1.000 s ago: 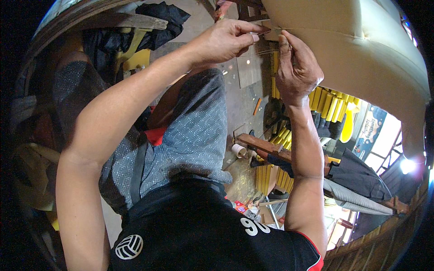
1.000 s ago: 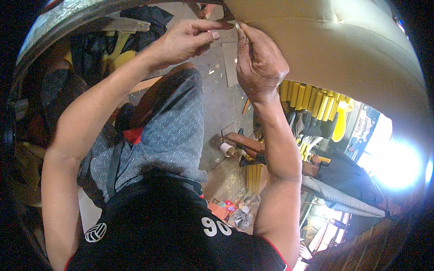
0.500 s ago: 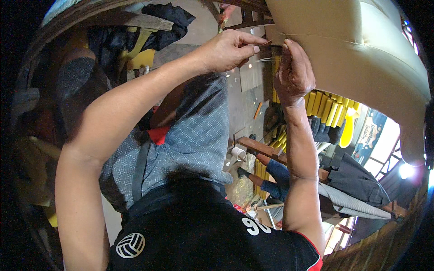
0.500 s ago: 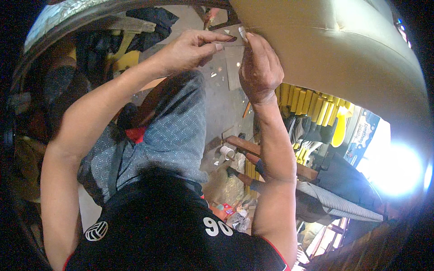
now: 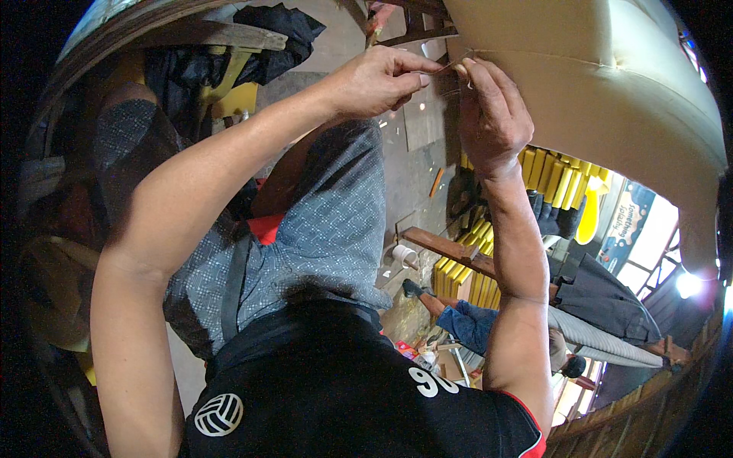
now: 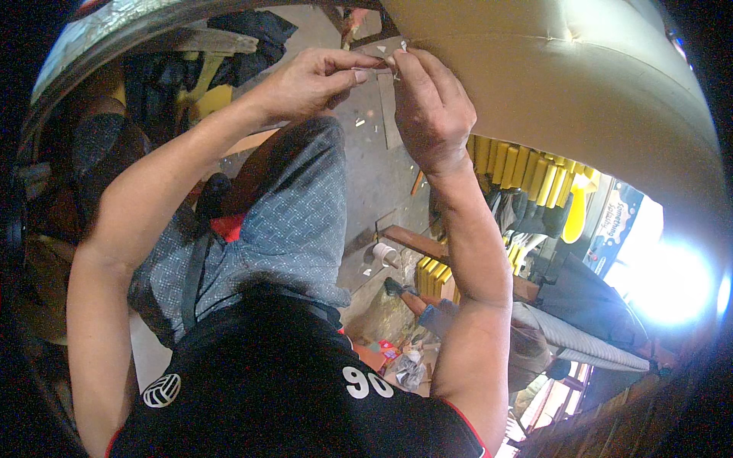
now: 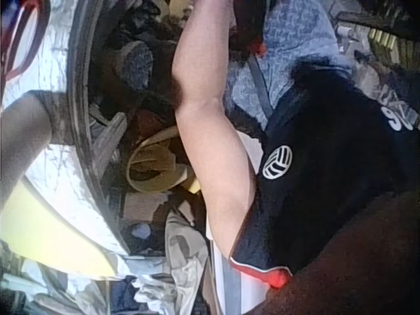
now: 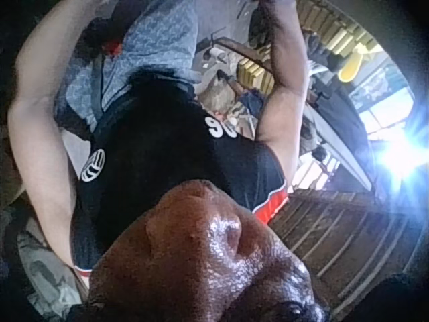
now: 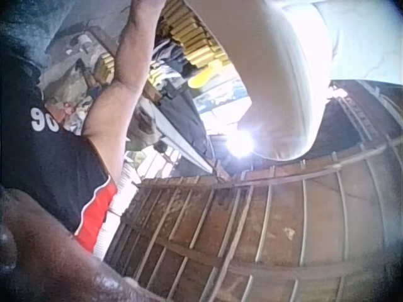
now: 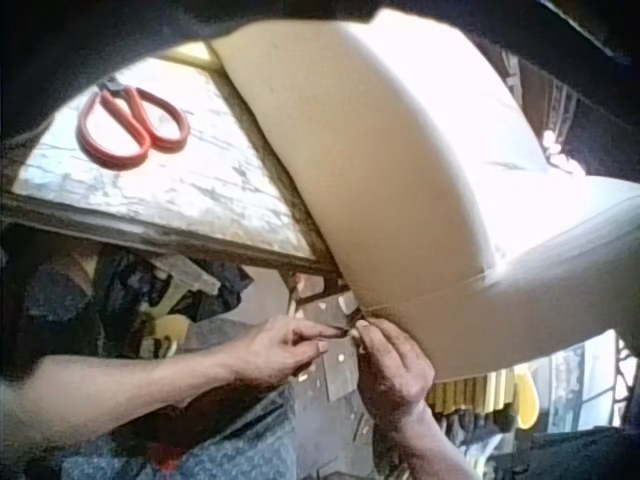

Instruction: The person hand-sews a seam on a large beige upholstered piece using a needle and thread. They repeatedly insert the needle, pull the thread through, and tighten the stitches along the seam.

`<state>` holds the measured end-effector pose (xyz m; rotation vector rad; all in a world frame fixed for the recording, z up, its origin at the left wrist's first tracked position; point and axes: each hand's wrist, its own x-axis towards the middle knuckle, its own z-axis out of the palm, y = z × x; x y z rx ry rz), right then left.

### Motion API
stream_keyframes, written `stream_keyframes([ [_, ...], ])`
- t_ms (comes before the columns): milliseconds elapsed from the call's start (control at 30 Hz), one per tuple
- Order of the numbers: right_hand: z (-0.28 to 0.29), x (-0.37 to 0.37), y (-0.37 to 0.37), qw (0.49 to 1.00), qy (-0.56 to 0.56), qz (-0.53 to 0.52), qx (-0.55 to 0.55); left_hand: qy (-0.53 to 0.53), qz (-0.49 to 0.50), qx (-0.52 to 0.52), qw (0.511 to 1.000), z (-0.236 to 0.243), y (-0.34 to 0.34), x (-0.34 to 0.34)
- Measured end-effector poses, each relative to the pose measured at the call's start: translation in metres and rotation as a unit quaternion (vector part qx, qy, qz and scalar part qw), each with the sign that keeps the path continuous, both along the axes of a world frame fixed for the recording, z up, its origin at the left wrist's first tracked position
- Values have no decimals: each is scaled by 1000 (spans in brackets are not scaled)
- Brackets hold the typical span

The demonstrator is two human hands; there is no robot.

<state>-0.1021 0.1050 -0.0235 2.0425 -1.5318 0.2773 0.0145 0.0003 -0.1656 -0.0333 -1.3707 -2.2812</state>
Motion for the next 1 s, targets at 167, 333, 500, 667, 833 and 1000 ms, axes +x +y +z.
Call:
stream_keyframes([
  [167, 4, 3, -2, 999, -37, -16, 6, -24, 15, -16, 999, 4, -1, 4],
  [333, 6, 11, -5, 994, -90, -58, -3, -30, 22, -31, 999, 4, -2, 4],
  [500, -5, 1, 0, 998, -33, -17, -44, -5, -7, 1, 1000, 1, -2, 3],
  [667, -7, -6, 2, 999, 6, 12, -40, -28, 13, -24, 999, 3, 0, 6],
  [833, -1, 1, 0, 1000, 15, 14, -8, -11, -6, -13, 1000, 1, -2, 4],
  [1000, -3, -3, -3, 1000, -14, 18, -9, -11, -4, -20, 1000, 2, -1, 4],
])
